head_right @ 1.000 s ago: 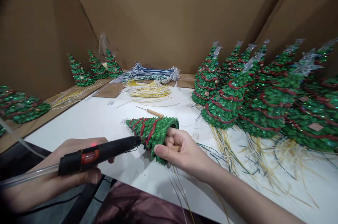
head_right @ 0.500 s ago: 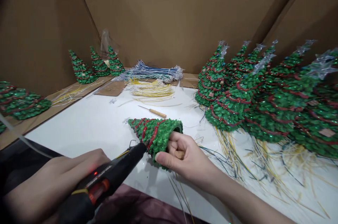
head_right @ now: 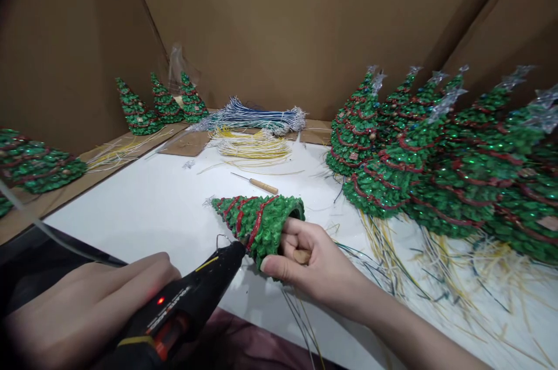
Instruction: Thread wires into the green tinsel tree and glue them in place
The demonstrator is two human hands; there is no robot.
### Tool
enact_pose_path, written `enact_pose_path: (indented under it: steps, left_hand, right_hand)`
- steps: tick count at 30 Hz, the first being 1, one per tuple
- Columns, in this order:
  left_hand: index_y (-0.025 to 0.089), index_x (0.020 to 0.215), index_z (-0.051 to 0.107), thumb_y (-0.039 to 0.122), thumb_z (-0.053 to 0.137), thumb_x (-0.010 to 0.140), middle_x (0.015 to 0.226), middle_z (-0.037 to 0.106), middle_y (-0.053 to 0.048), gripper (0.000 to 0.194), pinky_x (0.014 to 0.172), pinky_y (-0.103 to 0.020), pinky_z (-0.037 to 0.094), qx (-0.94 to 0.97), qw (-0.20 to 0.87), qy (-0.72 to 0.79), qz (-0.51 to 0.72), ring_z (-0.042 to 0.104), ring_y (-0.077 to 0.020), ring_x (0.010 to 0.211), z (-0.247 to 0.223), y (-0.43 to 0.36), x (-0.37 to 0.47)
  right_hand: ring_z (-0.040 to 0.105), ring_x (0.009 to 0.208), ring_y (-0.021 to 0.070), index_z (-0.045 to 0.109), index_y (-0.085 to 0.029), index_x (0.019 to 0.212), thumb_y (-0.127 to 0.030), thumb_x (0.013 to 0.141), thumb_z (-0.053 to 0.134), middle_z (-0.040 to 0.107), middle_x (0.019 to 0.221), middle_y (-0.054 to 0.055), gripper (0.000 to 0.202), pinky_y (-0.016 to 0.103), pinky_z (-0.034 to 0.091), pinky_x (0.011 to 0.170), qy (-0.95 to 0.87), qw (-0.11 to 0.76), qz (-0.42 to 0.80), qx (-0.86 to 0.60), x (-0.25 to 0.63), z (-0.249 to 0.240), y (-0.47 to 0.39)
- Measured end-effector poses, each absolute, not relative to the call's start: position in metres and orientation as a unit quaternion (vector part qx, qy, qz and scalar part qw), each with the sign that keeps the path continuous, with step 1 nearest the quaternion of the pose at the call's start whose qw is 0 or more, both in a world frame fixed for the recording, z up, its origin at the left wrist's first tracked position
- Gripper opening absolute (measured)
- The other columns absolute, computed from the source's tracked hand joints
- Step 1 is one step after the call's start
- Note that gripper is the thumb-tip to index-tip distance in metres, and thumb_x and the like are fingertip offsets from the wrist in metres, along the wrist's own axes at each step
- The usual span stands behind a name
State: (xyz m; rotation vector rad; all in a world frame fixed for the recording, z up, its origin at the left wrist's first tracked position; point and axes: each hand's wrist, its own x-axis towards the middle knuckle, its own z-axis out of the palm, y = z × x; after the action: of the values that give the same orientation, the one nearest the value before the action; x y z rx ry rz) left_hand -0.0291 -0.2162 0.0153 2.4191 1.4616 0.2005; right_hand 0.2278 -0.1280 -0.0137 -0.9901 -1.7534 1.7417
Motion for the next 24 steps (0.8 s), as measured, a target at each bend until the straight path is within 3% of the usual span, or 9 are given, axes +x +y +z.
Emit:
enact_pose_path:
  steps: [18,24]
  left_hand:
    - [0.027,0.082,0.042,0.023,0.051,0.072,0.067,0.058,0.004,0.014,0.035,-0.030,0.015,0.881,0.065,0.456,0.108,0.042,-0.0147,0.037,0.0176,-0.2150,-0.0254]
    - [0.029,0.082,0.043,0.018,0.052,0.068,0.068,0.058,0.005,0.020,0.035,-0.030,0.016,0.875,0.079,0.468,0.091,0.044,-0.0146,0.039,0.0166,-0.2160,-0.0250]
  right_hand:
    - [0.019,0.050,0.0055,0.041,-0.019,0.068,-0.049,0.066,0.075,0.021,0.056,-0.009,0.046,0.020,0.015,0.044,-0.639,0.239,0.635,-0.363,0.2282,-0.0145,-0.1288]
    - [0.020,0.051,0.0057,0.046,-0.017,0.073,-0.048,0.065,0.075,0.021,0.056,-0.009,0.043,0.020,0.015,0.045,-0.638,0.242,0.636,-0.361,0.2275,-0.0133,-0.1283]
